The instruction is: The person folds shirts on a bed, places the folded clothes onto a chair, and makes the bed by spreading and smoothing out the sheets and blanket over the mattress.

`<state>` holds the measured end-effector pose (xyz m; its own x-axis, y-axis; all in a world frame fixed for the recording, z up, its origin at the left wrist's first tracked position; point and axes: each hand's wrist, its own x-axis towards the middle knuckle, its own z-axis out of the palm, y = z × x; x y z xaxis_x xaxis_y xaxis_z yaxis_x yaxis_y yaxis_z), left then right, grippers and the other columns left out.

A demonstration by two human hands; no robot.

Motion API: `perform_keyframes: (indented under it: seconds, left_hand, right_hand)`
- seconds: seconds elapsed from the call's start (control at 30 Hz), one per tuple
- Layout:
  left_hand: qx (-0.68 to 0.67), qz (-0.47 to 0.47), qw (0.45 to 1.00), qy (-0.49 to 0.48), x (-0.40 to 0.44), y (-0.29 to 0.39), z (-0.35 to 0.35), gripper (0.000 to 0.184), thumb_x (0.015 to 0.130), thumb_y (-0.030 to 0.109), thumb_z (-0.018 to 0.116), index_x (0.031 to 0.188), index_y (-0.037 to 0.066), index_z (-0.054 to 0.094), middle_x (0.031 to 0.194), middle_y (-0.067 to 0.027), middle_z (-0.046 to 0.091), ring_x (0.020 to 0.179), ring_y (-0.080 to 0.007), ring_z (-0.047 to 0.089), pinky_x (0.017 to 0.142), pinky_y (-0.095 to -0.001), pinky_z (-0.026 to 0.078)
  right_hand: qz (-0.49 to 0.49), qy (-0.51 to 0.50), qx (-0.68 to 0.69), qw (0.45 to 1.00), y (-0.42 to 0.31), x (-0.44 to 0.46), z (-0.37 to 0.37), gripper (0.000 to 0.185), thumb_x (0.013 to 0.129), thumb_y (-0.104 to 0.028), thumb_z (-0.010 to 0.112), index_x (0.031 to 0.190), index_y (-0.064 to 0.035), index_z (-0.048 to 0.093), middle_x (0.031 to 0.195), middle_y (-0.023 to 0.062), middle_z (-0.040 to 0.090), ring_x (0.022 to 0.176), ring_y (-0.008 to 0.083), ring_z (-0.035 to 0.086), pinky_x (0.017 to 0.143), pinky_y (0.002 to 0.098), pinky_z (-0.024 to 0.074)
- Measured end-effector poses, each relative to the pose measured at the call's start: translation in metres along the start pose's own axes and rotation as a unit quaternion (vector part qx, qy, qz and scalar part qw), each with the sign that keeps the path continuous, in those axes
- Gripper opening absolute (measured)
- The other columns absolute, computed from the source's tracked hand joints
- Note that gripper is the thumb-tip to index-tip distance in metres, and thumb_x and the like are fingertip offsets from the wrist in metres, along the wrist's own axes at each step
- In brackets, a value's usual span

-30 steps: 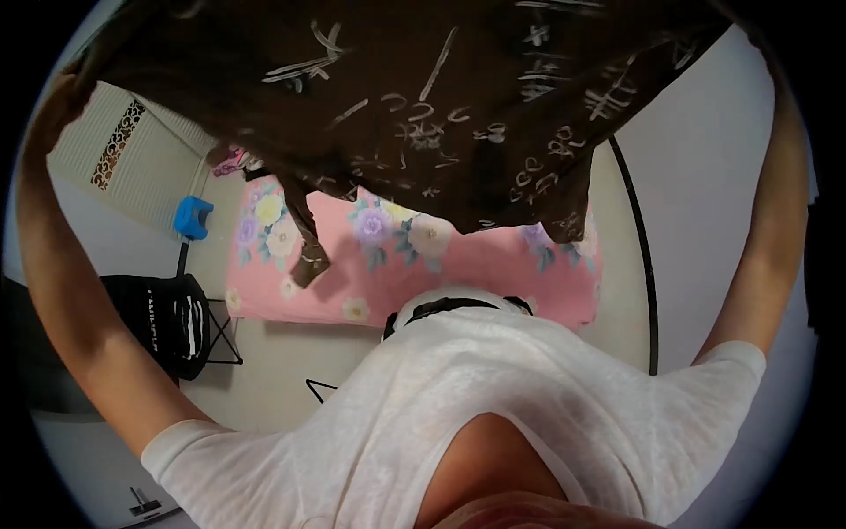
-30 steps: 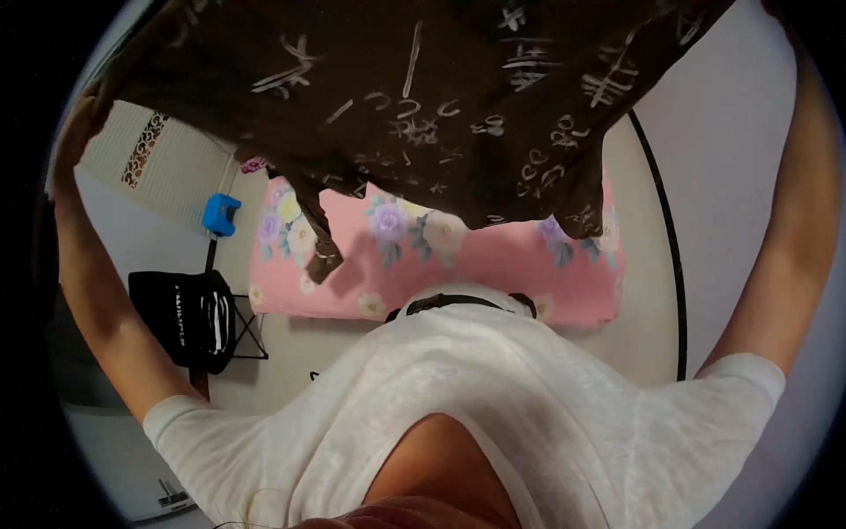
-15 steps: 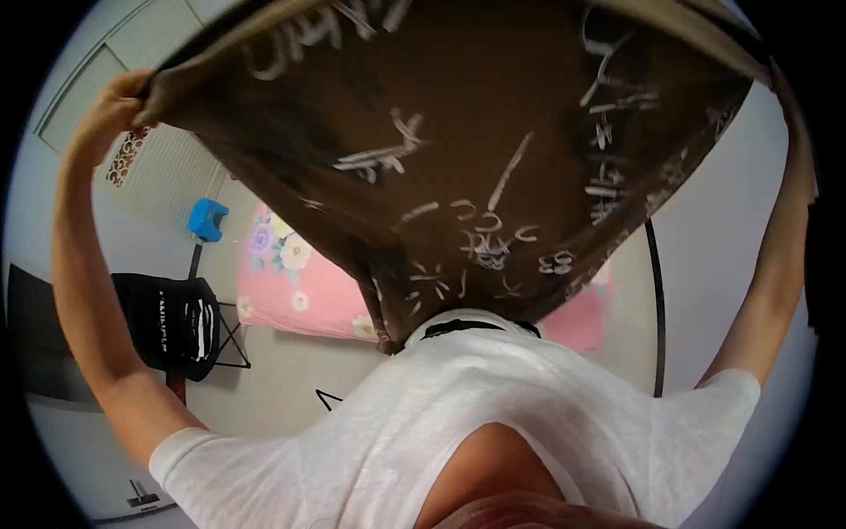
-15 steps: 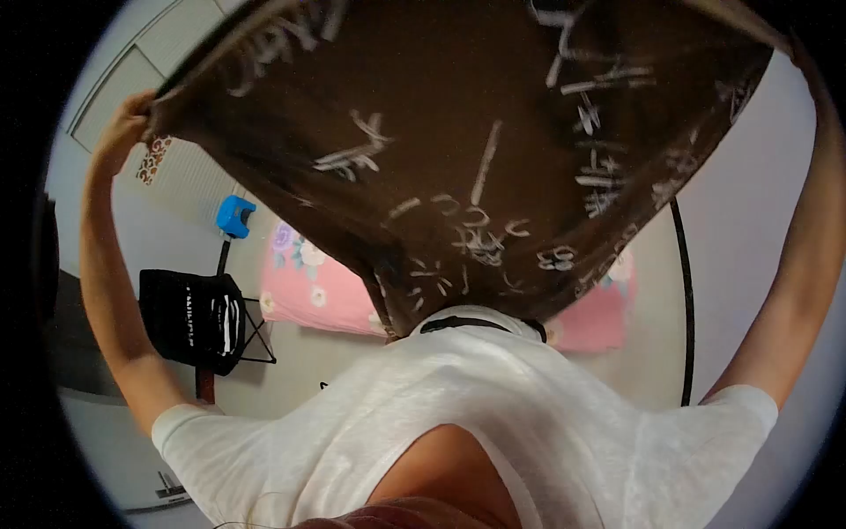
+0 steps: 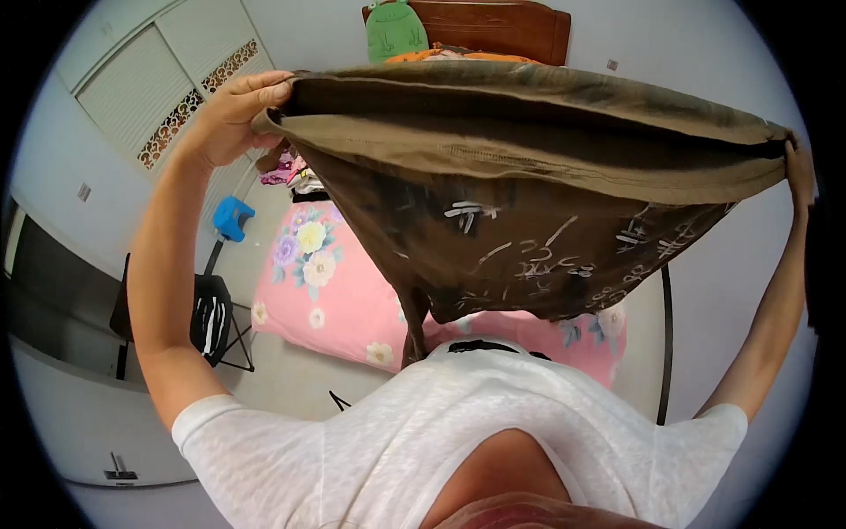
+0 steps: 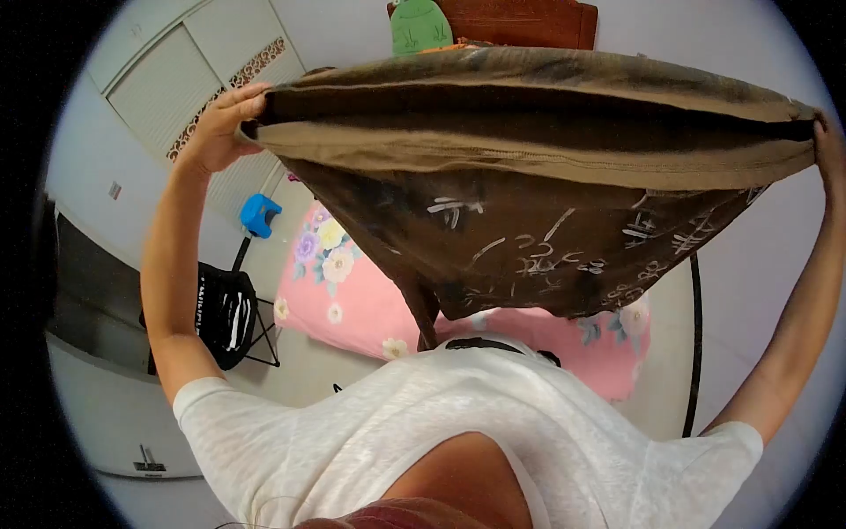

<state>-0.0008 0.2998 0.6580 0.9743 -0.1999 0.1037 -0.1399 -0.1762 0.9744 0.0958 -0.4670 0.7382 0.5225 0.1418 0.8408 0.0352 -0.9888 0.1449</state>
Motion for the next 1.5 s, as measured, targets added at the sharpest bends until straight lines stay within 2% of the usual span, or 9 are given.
perform_keyframes:
  seconds: [0.47,0.6,0.67,0.77,0.93,1.17,1.23,1.33,1.5]
  left_hand:
    - [0.009,-0.116,0.989,0.089,0.024,-0.050,0.015,0.008,0.071,0.013,0.044,0.066,0.007,0.046,0.057,0.0013,0.041,0.048,-0.0078,0.037,0.045,-0.0233,0.034]
    - [0.129,-0.119,0.983,0.061,0.027,-0.054,0.017,0.017,0.066,0.021,0.054,0.069,0.006,0.048,0.061,-0.0047,0.048,0.057,-0.0154,0.047,0.051,-0.0302,0.037]
    - [0.511,0.013,0.855,0.086,0.026,-0.057,0.016,0.023,0.064,0.018,0.055,0.079,0.001,0.050,0.073,-0.0142,0.056,0.070,-0.0276,0.054,0.061,-0.0350,0.040]
    - [0.527,0.080,0.833,0.150,0.026,-0.053,0.002,0.027,0.062,0.004,0.047,0.088,0.000,0.048,0.080,-0.0193,0.055,0.079,-0.0338,0.053,0.070,-0.0371,0.040]
    - [0.351,-0.005,0.933,0.076,0.014,-0.020,-0.032,0.011,0.068,-0.003,0.041,0.075,0.005,0.046,0.061,0.0000,0.046,0.054,-0.0051,0.043,0.044,-0.0192,0.033]
    - [0.409,-0.031,0.904,0.121,0.009,0.008,-0.021,0.018,0.075,-0.003,0.039,0.083,0.003,0.054,0.062,-0.0007,0.050,0.049,-0.0050,0.043,0.041,-0.0190,0.033]
    - [0.431,0.033,0.886,0.169,0.001,0.014,-0.029,0.020,0.077,-0.002,0.039,0.088,0.004,0.054,0.065,-0.0008,0.052,0.049,-0.0046,0.043,0.041,-0.0184,0.032]
    - [0.435,0.189,0.825,0.307,-0.015,0.035,-0.033,0.028,0.081,0.004,0.038,0.106,0.007,0.050,0.073,-0.0009,0.055,0.052,-0.0037,0.044,0.042,-0.0171,0.032]
    - [0.390,0.150,0.881,0.222,0.023,0.039,-0.031,0.034,0.080,0.005,0.036,0.112,0.007,0.046,0.075,-0.0001,0.054,0.056,-0.0039,0.044,0.044,-0.0166,0.032]
  right_hand:
    - [0.124,-0.102,0.081,0.984,-0.078,-0.025,-0.044,0.026,0.081,-0.013,0.037,0.101,-0.0027,0.050,0.089,0.0088,0.056,0.082,0.0166,0.053,0.074,0.0267,0.0398]
    - [0.092,-0.113,0.096,0.985,-0.079,-0.026,-0.047,0.026,0.080,-0.012,0.038,0.101,-0.0032,0.050,0.089,0.0094,0.056,0.083,0.0159,0.053,0.075,0.0263,0.0394]
    - [0.080,-0.097,0.117,0.985,-0.075,-0.022,-0.043,0.025,0.081,-0.013,0.038,0.100,-0.0045,0.051,0.087,0.0078,0.056,0.080,0.0147,0.053,0.071,0.0258,0.0411]
    - [0.107,-0.076,0.160,0.978,-0.067,-0.023,-0.033,0.023,0.081,-0.014,0.038,0.098,-0.0075,0.053,0.075,0.0019,0.054,0.059,0.0084,0.048,0.049,0.0208,0.0379]
    - [0.155,-0.097,0.165,0.969,-0.077,-0.032,-0.040,0.025,0.082,-0.014,0.037,0.101,-0.0083,0.052,0.064,-0.0018,0.049,0.046,0.0042,0.038,0.039,0.0194,0.0305]
    - [0.157,-0.137,0.168,0.963,-0.067,-0.033,-0.023,0.026,0.082,-0.013,0.036,0.102,-0.0069,0.051,0.069,0.0009,0.052,0.052,0.0065,0.044,0.044,0.0199,0.0354]
    - [0.054,-0.072,0.119,0.989,-0.055,-0.043,-0.023,0.027,0.082,-0.011,0.036,0.104,-0.0062,0.050,0.081,0.0052,0.056,0.068,0.0110,0.052,0.058,0.0220,0.0412]
    - [0.143,-0.095,0.162,0.972,-0.016,-0.069,-0.036,0.030,0.087,-0.017,0.035,0.112,-0.0068,0.047,0.104,0.0094,0.052,0.097,0.0170,0.048,0.086,0.0265,0.0363]
    - [0.268,-0.027,0.249,0.930,0.021,-0.117,0.017,0.030,0.084,-0.020,0.036,0.109,-0.0060,0.048,0.096,0.0072,0.053,0.082,0.0149,0.048,0.070,0.0261,0.0372]
